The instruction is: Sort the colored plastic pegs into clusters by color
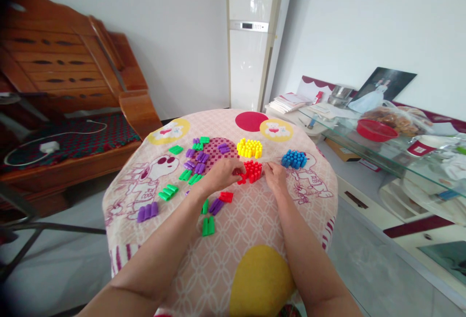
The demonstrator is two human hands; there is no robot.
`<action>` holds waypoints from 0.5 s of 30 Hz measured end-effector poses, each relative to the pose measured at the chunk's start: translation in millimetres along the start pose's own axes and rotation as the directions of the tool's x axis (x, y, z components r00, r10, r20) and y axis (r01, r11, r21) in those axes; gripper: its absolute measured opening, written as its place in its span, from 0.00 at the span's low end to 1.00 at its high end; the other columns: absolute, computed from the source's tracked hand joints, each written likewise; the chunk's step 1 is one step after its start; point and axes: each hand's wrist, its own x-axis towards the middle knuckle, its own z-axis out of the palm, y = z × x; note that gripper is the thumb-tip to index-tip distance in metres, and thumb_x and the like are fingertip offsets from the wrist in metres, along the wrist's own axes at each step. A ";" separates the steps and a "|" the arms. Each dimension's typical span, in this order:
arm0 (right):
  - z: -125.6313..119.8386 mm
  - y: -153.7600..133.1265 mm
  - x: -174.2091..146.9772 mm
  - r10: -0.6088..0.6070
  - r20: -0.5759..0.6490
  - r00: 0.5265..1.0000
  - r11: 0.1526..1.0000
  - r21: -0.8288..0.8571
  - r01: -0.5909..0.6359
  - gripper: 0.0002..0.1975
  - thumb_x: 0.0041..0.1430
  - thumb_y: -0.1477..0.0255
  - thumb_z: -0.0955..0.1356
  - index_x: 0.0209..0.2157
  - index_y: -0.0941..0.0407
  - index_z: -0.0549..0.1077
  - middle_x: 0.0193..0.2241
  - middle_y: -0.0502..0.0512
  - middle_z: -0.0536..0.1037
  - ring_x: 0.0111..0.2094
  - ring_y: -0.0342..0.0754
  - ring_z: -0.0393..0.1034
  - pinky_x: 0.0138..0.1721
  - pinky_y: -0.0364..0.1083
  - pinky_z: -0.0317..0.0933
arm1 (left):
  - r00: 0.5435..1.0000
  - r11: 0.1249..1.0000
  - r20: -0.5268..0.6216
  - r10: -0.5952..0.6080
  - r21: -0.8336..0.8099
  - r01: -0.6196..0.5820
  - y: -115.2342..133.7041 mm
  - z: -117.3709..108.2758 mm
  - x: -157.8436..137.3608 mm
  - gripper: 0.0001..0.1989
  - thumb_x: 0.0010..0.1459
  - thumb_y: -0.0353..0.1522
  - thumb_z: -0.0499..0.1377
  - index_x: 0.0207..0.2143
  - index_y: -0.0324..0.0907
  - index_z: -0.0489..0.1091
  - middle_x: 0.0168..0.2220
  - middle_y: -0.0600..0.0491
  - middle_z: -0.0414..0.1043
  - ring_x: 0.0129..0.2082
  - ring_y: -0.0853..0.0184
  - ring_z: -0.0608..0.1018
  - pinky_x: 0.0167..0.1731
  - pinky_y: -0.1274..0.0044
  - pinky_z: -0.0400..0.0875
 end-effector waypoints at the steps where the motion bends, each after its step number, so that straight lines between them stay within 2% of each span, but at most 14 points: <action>1: -0.1 -0.1 0.0 0.003 0.002 1.000 1.000 0.007 -0.003 0.21 0.57 0.54 0.61 0.19 0.53 0.68 0.13 0.50 0.67 0.22 0.49 0.64 0.27 0.46 0.54 | 1.000 0.999 -0.007 0.013 0.037 -0.012 1.5 4.9 0.7 0.08 0.52 0.25 0.60 0.33 0.42 0.77 0.35 0.51 0.78 0.37 0.64 0.78 0.39 0.76 0.69; 4: -0.4 0.2 0.0 0.003 0.004 1.000 1.000 0.020 -0.003 0.20 0.57 0.55 0.62 0.19 0.53 0.68 0.14 0.49 0.67 0.22 0.49 0.65 0.27 0.46 0.54 | 1.000 0.994 0.000 0.025 0.106 -0.025 6.0 16.9 3.6 0.09 0.54 0.25 0.59 0.36 0.43 0.77 0.38 0.50 0.77 0.40 0.63 0.78 0.40 0.75 0.69; 7: -0.5 0.9 0.1 0.001 0.005 1.000 1.000 0.013 -0.001 0.21 0.58 0.55 0.62 0.19 0.53 0.68 0.14 0.49 0.67 0.21 0.48 0.65 0.28 0.46 0.55 | 1.000 0.990 0.000 0.010 0.141 -0.010 9.3 22.9 6.2 0.10 0.56 0.25 0.57 0.38 0.42 0.76 0.40 0.48 0.77 0.39 0.62 0.78 0.37 0.76 0.68; 11: 0.1 2.2 0.2 -0.006 -0.006 1.000 1.000 -0.003 0.006 0.22 0.58 0.55 0.61 0.18 0.53 0.67 0.14 0.49 0.67 0.22 0.48 0.65 0.28 0.45 0.55 | 0.999 0.994 -0.038 -0.036 0.102 0.040 5.7 7.9 2.3 0.08 0.54 0.26 0.60 0.38 0.40 0.75 0.38 0.49 0.78 0.36 0.64 0.77 0.34 0.77 0.66; 13: 0.7 3.0 0.7 -0.006 -0.007 1.000 1.000 -0.018 0.006 0.21 0.58 0.55 0.61 0.18 0.53 0.66 0.13 0.50 0.67 0.22 0.48 0.64 0.27 0.45 0.54 | 0.996 0.996 0.048 -0.071 0.056 0.068 1.7 -9.7 -5.2 0.04 0.53 0.27 0.62 0.33 0.40 0.75 0.32 0.52 0.77 0.32 0.66 0.77 0.32 0.78 0.65; 15: 1.2 3.3 1.4 -0.004 -0.003 1.000 0.999 -0.034 0.004 0.21 0.57 0.55 0.61 0.18 0.53 0.66 0.13 0.50 0.67 0.22 0.48 0.64 0.26 0.45 0.53 | 0.972 0.997 0.220 -0.078 0.020 0.076 -0.8 -26.8 -15.1 0.04 0.52 0.28 0.63 0.32 0.40 0.76 0.29 0.55 0.77 0.30 0.68 0.77 0.30 0.79 0.64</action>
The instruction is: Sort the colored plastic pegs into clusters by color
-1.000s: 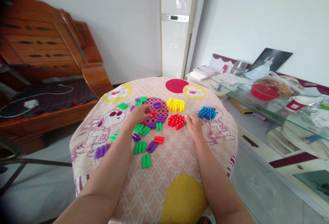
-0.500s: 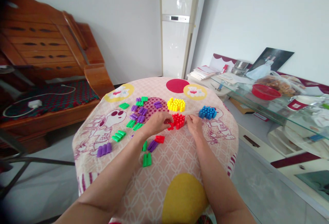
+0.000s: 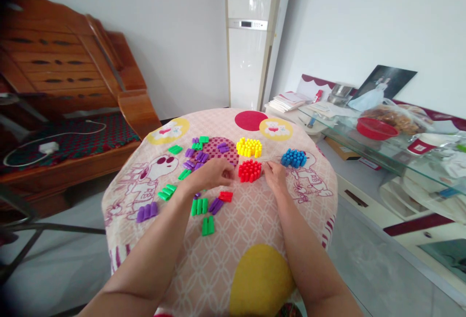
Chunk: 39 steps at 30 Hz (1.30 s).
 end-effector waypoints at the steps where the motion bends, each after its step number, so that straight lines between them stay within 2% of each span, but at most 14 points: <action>1: 0.2 -0.1 0.3 0.001 0.002 1.000 1.000 -0.005 -0.001 0.21 0.57 0.55 0.61 0.18 0.53 0.65 0.13 0.49 0.67 0.22 0.48 0.64 0.26 0.45 0.53 | 0.997 1.000 0.073 -0.003 0.004 0.002 -0.6 -4.9 -5.9 0.05 0.50 0.28 0.64 0.33 0.41 0.77 0.30 0.55 0.78 0.31 0.68 0.77 0.30 0.79 0.63; 3: 0.2 -0.8 0.7 0.003 0.004 1.000 1.000 -0.007 -0.003 0.20 0.57 0.56 0.61 0.18 0.53 0.65 0.13 0.49 0.66 0.22 0.48 0.64 0.26 0.45 0.53 | 0.986 0.998 0.164 -0.019 0.063 0.008 0.9 -7.7 -13.8 0.09 0.47 0.29 0.67 0.35 0.43 0.78 0.32 0.55 0.79 0.33 0.67 0.78 0.30 0.79 0.63; 8: -1.1 -3.7 -0.5 0.006 -0.003 1.000 1.000 0.003 -0.006 0.20 0.57 0.55 0.60 0.18 0.53 0.64 0.14 0.49 0.67 0.22 0.48 0.64 0.26 0.45 0.53 | 0.960 0.959 0.248 -0.134 0.275 0.063 11.0 9.3 -10.0 0.13 0.44 0.33 0.71 0.34 0.44 0.78 0.36 0.52 0.80 0.38 0.59 0.80 0.28 0.77 0.61; 12: -1.5 -4.3 -0.9 -0.004 -0.004 1.000 1.000 0.002 0.004 0.21 0.57 0.55 0.60 0.17 0.53 0.63 0.14 0.50 0.66 0.22 0.47 0.63 0.26 0.45 0.52 | 0.967 0.967 0.233 -0.102 0.253 0.041 12.2 8.8 -8.0 0.10 0.46 0.31 0.69 0.34 0.43 0.77 0.36 0.52 0.79 0.38 0.61 0.79 0.28 0.77 0.61; 15: -1.0 -4.0 -0.5 -0.003 -0.007 1.000 1.000 0.013 0.003 0.21 0.57 0.56 0.60 0.17 0.53 0.64 0.14 0.50 0.67 0.22 0.47 0.64 0.26 0.45 0.53 | 0.990 0.990 0.134 -0.048 0.139 0.030 6.5 -0.3 -10.3 0.06 0.49 0.29 0.66 0.33 0.41 0.75 0.34 0.53 0.78 0.34 0.65 0.77 0.29 0.78 0.61; 17: -0.8 -3.9 -0.3 0.001 -0.007 1.000 1.000 0.018 -0.001 0.20 0.57 0.57 0.61 0.18 0.53 0.65 0.14 0.49 0.67 0.22 0.47 0.64 0.26 0.45 0.53 | 0.998 0.996 0.016 -0.061 0.060 0.060 0.3 -2.6 -8.9 0.05 0.51 0.29 0.63 0.33 0.40 0.75 0.32 0.53 0.78 0.32 0.66 0.77 0.29 0.78 0.61; 20: -0.6 -3.7 -0.3 0.012 -0.006 1.000 1.000 0.020 -0.012 0.19 0.58 0.58 0.62 0.18 0.53 0.65 0.13 0.49 0.66 0.22 0.47 0.65 0.26 0.44 0.54 | 0.977 0.992 -0.173 -0.125 -0.028 0.122 -8.6 4.3 0.2 0.06 0.53 0.27 0.59 0.32 0.39 0.76 0.29 0.53 0.78 0.30 0.67 0.76 0.30 0.78 0.63; 22: -0.7 -3.5 -0.5 0.013 -0.005 1.000 1.000 0.019 -0.013 0.19 0.58 0.58 0.62 0.19 0.53 0.66 0.13 0.49 0.66 0.23 0.47 0.65 0.26 0.44 0.54 | 0.955 0.987 -0.250 -0.160 -0.058 0.150 -12.0 13.6 9.2 0.06 0.54 0.26 0.58 0.29 0.39 0.76 0.27 0.53 0.77 0.29 0.67 0.76 0.30 0.78 0.63; 26: -0.7 -2.9 -0.3 0.001 0.001 1.000 1.000 0.010 -0.001 0.19 0.58 0.58 0.61 0.19 0.54 0.66 0.14 0.49 0.67 0.23 0.47 0.65 0.26 0.44 0.53 | 0.927 0.976 -0.306 -0.216 -0.046 0.212 -11.2 31.7 24.9 0.08 0.54 0.26 0.58 0.25 0.38 0.75 0.24 0.52 0.76 0.26 0.68 0.74 0.29 0.77 0.61; 29: -0.6 -3.1 0.3 0.003 0.000 1.000 1.000 -0.002 -0.003 0.19 0.57 0.57 0.61 0.19 0.53 0.65 0.14 0.50 0.67 0.22 0.47 0.64 0.26 0.45 0.52 | 0.903 0.968 -0.352 -0.246 -0.044 0.247 -7.0 40.3 31.1 0.08 0.55 0.26 0.58 0.26 0.37 0.75 0.25 0.51 0.76 0.25 0.68 0.74 0.29 0.77 0.61; 35: -1.0 -4.8 0.1 0.011 0.002 1.000 1.000 0.006 -0.011 0.19 0.56 0.56 0.61 0.18 0.53 0.64 0.14 0.49 0.66 0.22 0.47 0.64 0.26 0.45 0.52 | 0.882 0.966 -0.393 -0.260 -0.119 0.231 -8.8 40.5 34.1 0.08 0.58 0.28 0.58 0.28 0.38 0.76 0.27 0.51 0.77 0.27 0.68 0.75 0.31 0.77 0.65; 37: -1.3 -5.3 -0.6 0.013 0.002 1.000 1.000 0.011 -0.013 0.20 0.56 0.56 0.60 0.18 0.53 0.64 0.14 0.49 0.66 0.22 0.47 0.63 0.26 0.45 0.52 | 0.851 0.958 -0.439 -0.288 -0.129 0.258 -19.9 33.8 31.4 0.07 0.57 0.28 0.58 0.30 0.38 0.76 0.29 0.50 0.79 0.29 0.67 0.77 0.33 0.77 0.68; 39: -1.8 -5.8 -1.1 0.014 0.002 1.000 1.000 0.006 -0.014 0.20 0.57 0.56 0.60 0.18 0.53 0.64 0.14 0.49 0.66 0.22 0.47 0.63 0.26 0.45 0.52 | 0.778 0.939 -0.531 -0.336 -0.124 0.321 -37.5 25.2 25.7 0.08 0.57 0.28 0.57 0.34 0.39 0.77 0.34 0.49 0.80 0.34 0.64 0.79 0.38 0.75 0.70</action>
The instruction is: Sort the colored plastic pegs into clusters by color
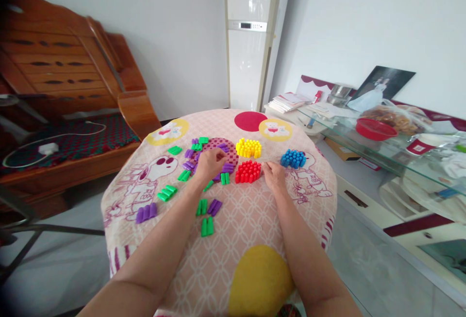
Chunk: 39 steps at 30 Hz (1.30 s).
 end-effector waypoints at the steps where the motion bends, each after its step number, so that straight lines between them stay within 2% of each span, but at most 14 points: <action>1: -0.2 -0.2 -0.2 -0.001 0.001 1.000 1.000 -0.006 0.001 0.20 0.57 0.55 0.60 0.18 0.53 0.64 0.14 0.49 0.66 0.22 0.46 0.62 0.26 0.45 0.52 | 0.997 0.999 -0.067 -0.033 0.029 0.035 -10.4 -4.7 2.7 0.10 0.57 0.27 0.56 0.37 0.40 0.77 0.37 0.48 0.80 0.38 0.62 0.79 0.41 0.74 0.71; 4: -0.7 -0.4 -0.2 -0.013 0.003 1.000 1.000 -0.026 0.013 0.21 0.57 0.55 0.60 0.17 0.53 0.63 0.14 0.50 0.66 0.22 0.46 0.62 0.25 0.45 0.51 | 0.977 0.983 -0.181 -0.115 0.121 0.138 -41.3 -15.3 7.2 0.17 0.56 0.27 0.55 0.48 0.38 0.75 0.48 0.43 0.78 0.50 0.56 0.78 0.52 0.69 0.69; 8: -0.6 0.7 0.1 -0.014 0.003 1.000 1.000 -0.025 0.014 0.21 0.57 0.55 0.60 0.18 0.53 0.63 0.14 0.50 0.66 0.22 0.46 0.62 0.25 0.45 0.51 | 0.974 0.960 -0.069 -0.216 0.165 0.225 -62.8 -17.6 6.9 0.17 0.57 0.27 0.55 0.48 0.38 0.75 0.49 0.40 0.77 0.52 0.52 0.77 0.54 0.66 0.68; 10: -0.5 1.7 0.0 -0.013 0.005 1.000 1.000 -0.022 0.013 0.20 0.58 0.56 0.60 0.18 0.53 0.62 0.14 0.50 0.66 0.22 0.47 0.62 0.25 0.44 0.51 | 0.969 0.963 -0.074 -0.236 0.118 0.244 -62.3 -17.4 7.3 0.16 0.56 0.27 0.55 0.46 0.40 0.75 0.46 0.42 0.79 0.49 0.54 0.78 0.51 0.67 0.70; 13: -0.8 1.6 -1.0 -0.021 -0.021 1.000 0.999 -0.029 0.020 0.20 0.58 0.56 0.61 0.18 0.53 0.62 0.14 0.50 0.66 0.23 0.46 0.62 0.25 0.44 0.52 | 0.960 0.968 -0.127 -0.249 -0.068 0.242 -49.3 -19.5 9.2 0.11 0.53 0.27 0.57 0.39 0.41 0.74 0.38 0.47 0.79 0.41 0.59 0.80 0.45 0.70 0.72; 16: -1.6 -4.9 -5.1 -0.056 -0.132 0.990 0.998 -0.042 0.051 0.20 0.59 0.56 0.61 0.20 0.54 0.67 0.17 0.51 0.70 0.23 0.46 0.63 0.27 0.44 0.54 | 0.975 0.929 -0.122 -0.187 -0.346 0.135 -22.7 -19.1 7.9 0.05 0.50 0.30 0.60 0.33 0.40 0.71 0.33 0.50 0.78 0.34 0.64 0.80 0.39 0.74 0.74; 18: -2.1 -14.1 -10.3 -0.098 -0.180 0.979 0.995 -0.016 0.096 0.20 0.60 0.56 0.61 0.25 0.55 0.72 0.20 0.52 0.73 0.25 0.46 0.65 0.29 0.44 0.57 | 0.990 0.838 -0.086 -0.107 -0.545 0.043 0.3 -14.0 3.4 0.07 0.50 0.33 0.62 0.31 0.40 0.69 0.30 0.51 0.76 0.31 0.65 0.79 0.35 0.75 0.74; 20: -1.6 -25.4 -16.8 -0.137 -0.168 0.976 0.987 0.055 0.148 0.19 0.61 0.56 0.63 0.31 0.57 0.76 0.24 0.54 0.76 0.27 0.47 0.68 0.32 0.44 0.60 | 0.999 0.699 -0.015 -0.037 -0.715 0.015 23.1 -5.8 -3.2 0.10 0.51 0.37 0.63 0.31 0.41 0.67 0.28 0.53 0.75 0.29 0.66 0.80 0.32 0.75 0.75; 22: -0.1 -35.5 -23.1 -0.162 -0.114 0.980 0.974 0.142 0.177 0.19 0.61 0.57 0.64 0.36 0.57 0.77 0.27 0.54 0.77 0.29 0.48 0.70 0.32 0.44 0.62 | 0.999 0.587 0.048 0.010 -0.809 0.033 40.8 3.4 -9.9 0.13 0.50 0.39 0.64 0.30 0.41 0.66 0.27 0.54 0.74 0.28 0.66 0.80 0.32 0.75 0.76; 24: 1.9 -41.8 -27.7 -0.162 -0.066 0.985 0.964 0.205 0.172 0.18 0.61 0.57 0.65 0.36 0.57 0.77 0.26 0.52 0.76 0.28 0.47 0.69 0.31 0.43 0.62 | 0.996 0.547 0.081 0.035 -0.836 0.049 50.8 12.1 -15.1 0.15 0.50 0.40 0.66 0.30 0.41 0.66 0.27 0.54 0.74 0.28 0.66 0.80 0.32 0.74 0.77; 28: 4.1 -42.1 -29.4 -0.077 -0.043 0.996 0.950 0.299 0.086 0.18 0.61 0.55 0.65 0.36 0.56 0.75 0.26 0.51 0.75 0.25 0.47 0.69 0.26 0.43 0.62 | 0.988 0.586 0.131 0.077 -0.808 0.062 53.9 24.7 -20.5 0.15 0.52 0.41 0.65 0.29 0.41 0.67 0.26 0.54 0.74 0.28 0.66 0.80 0.32 0.75 0.76; 34: -8.1 -18.0 -15.9 0.075 -0.187 0.979 0.931 0.364 -0.002 0.21 0.55 0.54 0.67 0.39 0.58 0.75 0.27 0.55 0.78 0.24 0.48 0.70 0.26 0.45 0.65 | 0.979 0.787 0.106 0.174 -0.612 -0.074 50.1 20.5 -18.1 0.06 0.57 0.32 0.60 0.32 0.40 0.75 0.31 0.52 0.79 0.32 0.66 0.80 0.36 0.76 0.75; 36: -20.6 -3.7 -10.2 0.136 -0.310 0.941 0.961 0.271 -0.049 0.21 0.52 0.55 0.67 0.39 0.58 0.76 0.25 0.55 0.78 0.24 0.49 0.71 0.26 0.46 0.64 | 0.992 0.857 0.045 0.117 -0.510 -0.078 38.8 10.7 -11.7 0.06 0.56 0.29 0.59 0.35 0.40 0.76 0.34 0.51 0.81 0.35 0.66 0.81 0.39 0.76 0.75; 39: -44.0 17.6 -4.5 0.136 -0.445 0.885 0.984 -0.047 -0.174 0.16 0.48 0.60 0.68 0.33 0.57 0.79 0.23 0.55 0.77 0.26 0.51 0.71 0.30 0.47 0.63 | 0.996 0.937 -0.081 -0.025 -0.350 -0.005 8.8 -7.1 0.0 0.09 0.55 0.28 0.58 0.38 0.39 0.76 0.39 0.49 0.81 0.38 0.64 0.81 0.44 0.73 0.75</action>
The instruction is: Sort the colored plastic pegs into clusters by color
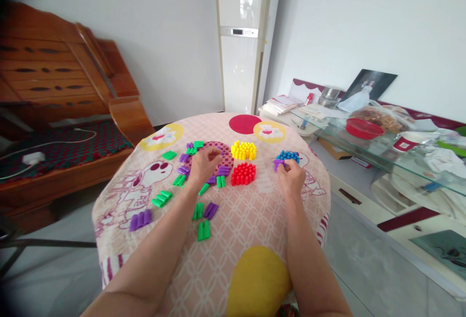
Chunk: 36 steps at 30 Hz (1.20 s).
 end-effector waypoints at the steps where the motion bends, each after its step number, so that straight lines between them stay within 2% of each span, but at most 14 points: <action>1: -5.5 5.9 4.8 0.004 -0.006 1.000 0.992 -0.123 -0.005 0.14 0.47 0.61 0.69 0.31 0.56 0.79 0.22 0.55 0.77 0.26 0.52 0.70 0.30 0.47 0.62 | 0.998 0.998 -0.052 -0.033 0.052 0.036 -8.6 -8.3 4.1 0.11 0.55 0.28 0.57 0.40 0.39 0.76 0.40 0.48 0.81 0.39 0.63 0.81 0.45 0.72 0.75; 4: -17.7 18.7 13.6 0.049 0.033 0.998 0.918 -0.396 -0.032 0.10 0.45 0.65 0.70 0.29 0.54 0.80 0.23 0.56 0.78 0.27 0.52 0.70 0.29 0.47 0.57 | 0.991 0.983 -0.098 -0.096 0.146 0.110 -29.9 -24.2 12.4 0.15 0.55 0.28 0.56 0.44 0.38 0.75 0.45 0.45 0.80 0.43 0.61 0.81 0.48 0.70 0.74; 8: -23.7 28.9 17.7 0.037 0.090 0.995 0.866 -0.499 0.013 0.09 0.47 0.64 0.70 0.26 0.54 0.81 0.23 0.58 0.78 0.25 0.51 0.70 0.27 0.46 0.53 | 0.991 0.969 -0.055 -0.118 0.212 0.127 -42.0 -21.4 16.1 0.17 0.56 0.29 0.56 0.48 0.39 0.74 0.46 0.45 0.79 0.45 0.59 0.81 0.49 0.69 0.74; 12: -28.3 30.2 18.9 0.012 0.097 0.995 0.879 -0.475 0.036 0.12 0.50 0.60 0.71 0.28 0.54 0.81 0.22 0.57 0.77 0.25 0.51 0.69 0.27 0.46 0.54 | 0.996 0.965 -0.006 -0.093 0.246 0.091 -48.3 -14.6 17.8 0.21 0.55 0.30 0.56 0.52 0.40 0.72 0.52 0.45 0.77 0.49 0.56 0.79 0.52 0.67 0.73; 15: -28.4 20.0 14.8 -0.039 -0.043 0.998 0.915 -0.404 0.018 0.17 0.54 0.58 0.68 0.34 0.55 0.82 0.24 0.57 0.78 0.27 0.52 0.69 0.30 0.46 0.56 | 0.995 0.944 0.014 -0.104 0.316 0.094 -54.6 -17.0 20.4 0.23 0.56 0.31 0.56 0.55 0.39 0.70 0.55 0.43 0.75 0.53 0.53 0.77 0.56 0.64 0.70; 17: -22.6 9.4 7.4 -0.111 -0.092 0.990 0.950 -0.303 0.078 0.19 0.58 0.58 0.65 0.36 0.57 0.81 0.23 0.57 0.77 0.27 0.51 0.69 0.30 0.46 0.56 | 0.993 0.929 0.027 -0.111 0.359 0.095 -57.1 -18.1 24.9 0.25 0.56 0.31 0.56 0.57 0.39 0.69 0.56 0.42 0.74 0.55 0.52 0.76 0.57 0.63 0.69; 20: -4.6 -7.1 -10.2 -0.238 0.045 0.970 0.959 -0.144 0.242 0.20 0.61 0.58 0.63 0.32 0.56 0.80 0.21 0.56 0.76 0.24 0.49 0.66 0.30 0.45 0.55 | 0.995 0.915 0.054 -0.088 0.400 0.060 -54.5 -11.5 37.8 0.26 0.56 0.28 0.55 0.58 0.39 0.69 0.57 0.41 0.74 0.58 0.51 0.74 0.59 0.62 0.67; 23: 15.2 -18.6 -28.2 -0.348 0.217 0.912 0.929 -0.050 0.367 0.20 0.62 0.59 0.62 0.28 0.55 0.79 0.20 0.55 0.76 0.23 0.47 0.66 0.29 0.45 0.53 | 0.989 0.906 0.131 -0.070 0.423 0.008 -45.7 3.2 54.0 0.26 0.55 0.24 0.53 0.57 0.36 0.69 0.59 0.39 0.72 0.60 0.52 0.72 0.60 0.64 0.64; 26: 25.8 -21.2 -37.5 -0.389 0.306 0.869 0.910 -0.019 0.414 0.19 0.63 0.61 0.62 0.28 0.54 0.79 0.21 0.55 0.76 0.23 0.47 0.66 0.28 0.44 0.51 | 0.973 0.903 0.226 -0.053 0.427 -0.050 -38.4 14.4 64.1 0.24 0.52 0.22 0.54 0.53 0.36 0.72 0.58 0.39 0.72 0.60 0.53 0.72 0.60 0.66 0.64; 30: 25.2 -14.4 -34.5 -0.357 0.319 0.878 0.920 -0.045 0.390 0.17 0.62 0.62 0.62 0.28 0.55 0.79 0.21 0.55 0.76 0.24 0.47 0.67 0.28 0.44 0.51 | 0.963 0.900 0.265 -0.056 0.432 -0.067 -39.2 10.9 61.3 0.18 0.47 0.23 0.60 0.43 0.38 0.75 0.50 0.40 0.78 0.53 0.52 0.77 0.55 0.66 0.68; 33: 22.4 -11.5 -30.2 -0.325 0.286 0.902 0.936 -0.040 0.350 0.18 0.61 0.61 0.62 0.29 0.55 0.79 0.22 0.55 0.76 0.24 0.47 0.67 0.28 0.44 0.53 | 0.973 0.929 0.212 -0.092 0.369 0.007 -38.7 -1.2 49.8 0.14 0.45 0.26 0.64 0.38 0.39 0.74 0.41 0.44 0.79 0.45 0.53 0.79 0.49 0.66 0.72; 34: 21.9 -12.7 -30.0 -0.321 0.270 0.908 0.940 -0.024 0.340 0.18 0.61 0.61 0.62 0.29 0.56 0.79 0.22 0.55 0.76 0.25 0.47 0.67 0.28 0.44 0.54 | 0.977 0.957 0.191 -0.097 0.288 0.038 -35.8 -4.8 44.5 0.14 0.45 0.28 0.65 0.37 0.39 0.74 0.38 0.46 0.79 0.42 0.55 0.79 0.46 0.66 0.73; 36: 21.3 -19.0 -32.5 -0.324 0.238 0.916 0.945 0.033 0.326 0.18 0.61 0.60 0.63 0.30 0.56 0.79 0.22 0.55 0.76 0.25 0.47 0.68 0.29 0.44 0.57 | 0.978 0.997 0.193 -0.081 0.008 0.081 -24.7 -8.9 32.0 0.15 0.46 0.33 0.67 0.39 0.39 0.73 0.35 0.49 0.77 0.38 0.59 0.79 0.41 0.69 0.75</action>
